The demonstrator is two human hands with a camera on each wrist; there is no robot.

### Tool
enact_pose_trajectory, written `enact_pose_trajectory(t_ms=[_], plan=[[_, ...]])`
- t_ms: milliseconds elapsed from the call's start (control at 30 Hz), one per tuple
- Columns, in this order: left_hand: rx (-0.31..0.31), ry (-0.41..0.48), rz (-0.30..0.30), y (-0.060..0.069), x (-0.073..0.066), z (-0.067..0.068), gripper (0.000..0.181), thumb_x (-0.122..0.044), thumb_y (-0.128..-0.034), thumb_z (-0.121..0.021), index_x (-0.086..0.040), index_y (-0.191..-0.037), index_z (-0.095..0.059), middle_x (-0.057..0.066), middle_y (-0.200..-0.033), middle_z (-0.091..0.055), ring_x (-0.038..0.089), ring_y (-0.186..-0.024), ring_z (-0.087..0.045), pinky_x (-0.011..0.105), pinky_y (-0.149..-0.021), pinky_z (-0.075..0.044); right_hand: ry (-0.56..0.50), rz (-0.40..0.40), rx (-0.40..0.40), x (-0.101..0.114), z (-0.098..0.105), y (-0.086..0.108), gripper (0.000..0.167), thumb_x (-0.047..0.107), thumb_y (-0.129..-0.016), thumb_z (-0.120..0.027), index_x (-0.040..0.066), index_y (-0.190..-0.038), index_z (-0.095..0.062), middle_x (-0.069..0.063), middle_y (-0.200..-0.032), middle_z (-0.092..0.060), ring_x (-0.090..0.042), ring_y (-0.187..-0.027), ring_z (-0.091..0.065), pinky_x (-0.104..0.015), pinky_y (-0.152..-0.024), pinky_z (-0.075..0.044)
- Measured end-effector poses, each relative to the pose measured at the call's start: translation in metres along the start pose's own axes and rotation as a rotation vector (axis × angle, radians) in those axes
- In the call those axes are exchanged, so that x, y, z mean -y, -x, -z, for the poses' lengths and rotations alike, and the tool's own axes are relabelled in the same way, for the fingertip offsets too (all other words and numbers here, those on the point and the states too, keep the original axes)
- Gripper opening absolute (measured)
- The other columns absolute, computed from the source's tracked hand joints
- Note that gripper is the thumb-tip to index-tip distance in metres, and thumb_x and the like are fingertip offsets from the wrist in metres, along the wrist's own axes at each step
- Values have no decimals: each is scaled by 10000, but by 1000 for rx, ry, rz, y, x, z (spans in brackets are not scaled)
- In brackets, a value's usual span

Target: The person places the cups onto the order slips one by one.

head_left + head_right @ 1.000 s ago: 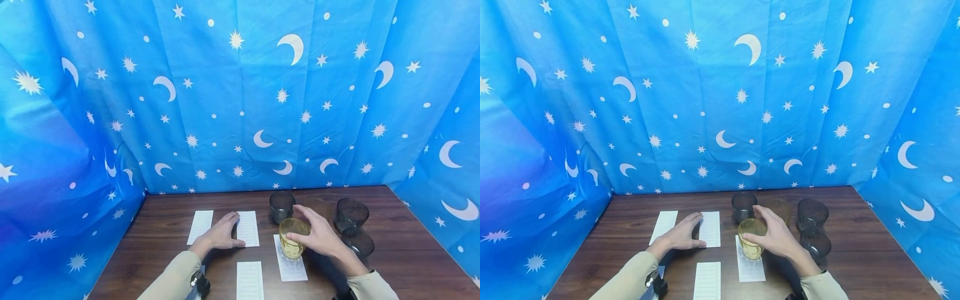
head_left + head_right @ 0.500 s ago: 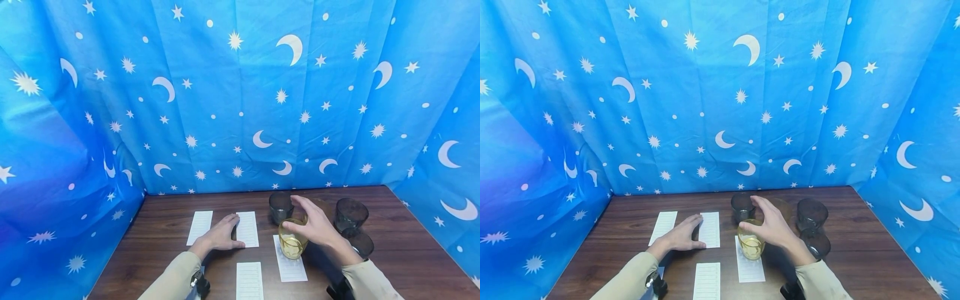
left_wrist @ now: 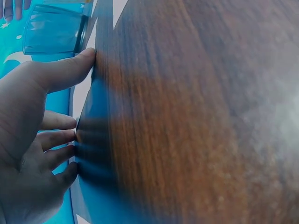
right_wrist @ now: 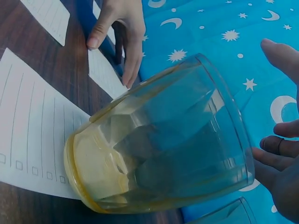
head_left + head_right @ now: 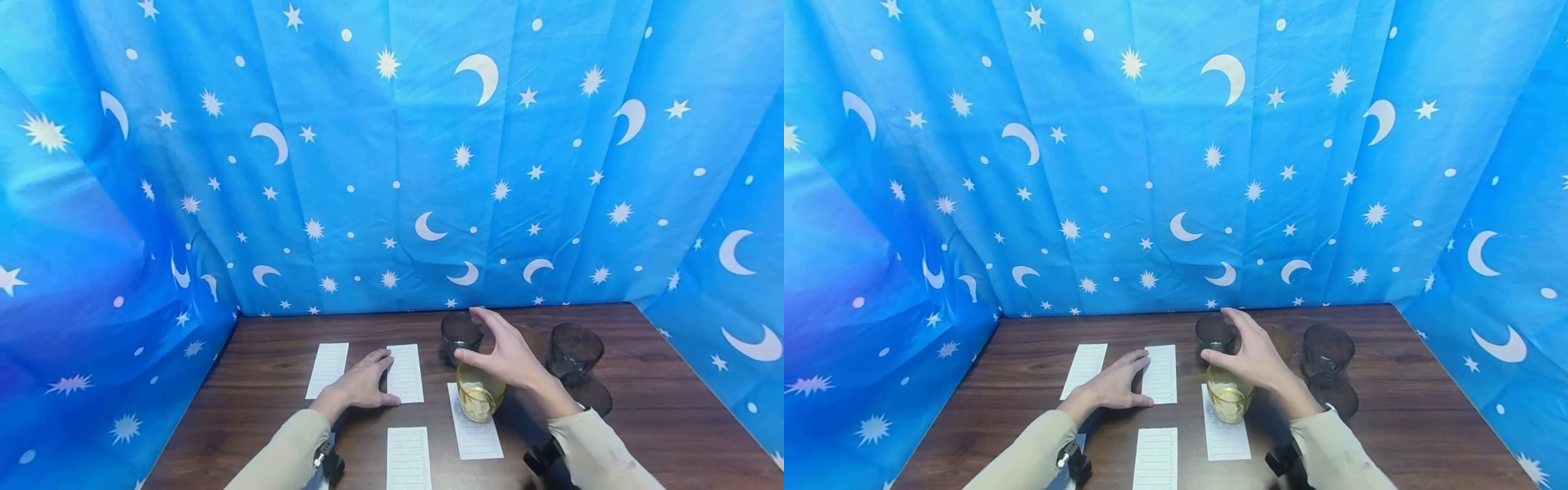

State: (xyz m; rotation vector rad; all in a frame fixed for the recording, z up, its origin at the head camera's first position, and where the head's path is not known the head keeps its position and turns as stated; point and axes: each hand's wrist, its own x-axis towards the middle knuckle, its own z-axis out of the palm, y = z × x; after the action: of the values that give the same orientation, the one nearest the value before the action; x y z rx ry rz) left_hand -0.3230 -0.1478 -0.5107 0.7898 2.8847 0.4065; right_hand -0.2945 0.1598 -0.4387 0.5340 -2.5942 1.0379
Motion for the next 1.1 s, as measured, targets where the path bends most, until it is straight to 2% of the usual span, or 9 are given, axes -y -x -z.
enact_pose_trajectory(t_ms=[133,433,800,1100], plan=[[-1,-3,10,-1,-1,0,896,-544,-781,-742,-29,-1448,-440,142,-1549,-352,300,-1434,-336,461,-1147,-339,-14,-11,17,1,-1,-4,867,493,-768,-783,60,-1434,-436,-166,-1380,-536,-350,-1257,-529,-536,-1007,-467],[3,-6,14,-1,0,-1,904,-561,-765,-750,-41,-1442,-452,113,-1544,-363,286,-1426,-351,435,-1139,-355,2,-32,36,-5,-10,-12,906,505,-749,-791,43,-1436,-425,-186,-1440,-480,-376,-1338,-445,-566,-1076,-390],[16,-11,26,-1,0,0,904,-556,-767,-757,-53,-1450,-444,114,-1552,-351,285,-1430,-345,431,-1145,-346,-25,-62,62,-5,-18,-20,960,513,-740,-797,26,-1459,-389,-199,-1460,-453,-391,-1344,-435,-583,-1067,-391],[20,-14,29,-1,-1,1,909,-566,-768,-754,-54,-1452,-443,111,-1557,-344,272,-1434,-340,417,-1146,-349,5,-87,81,-8,-19,-28,983,540,-753,-777,20,-1473,-357,-225,-1467,-432,-429,-1338,-419,-618,-1048,-388]])
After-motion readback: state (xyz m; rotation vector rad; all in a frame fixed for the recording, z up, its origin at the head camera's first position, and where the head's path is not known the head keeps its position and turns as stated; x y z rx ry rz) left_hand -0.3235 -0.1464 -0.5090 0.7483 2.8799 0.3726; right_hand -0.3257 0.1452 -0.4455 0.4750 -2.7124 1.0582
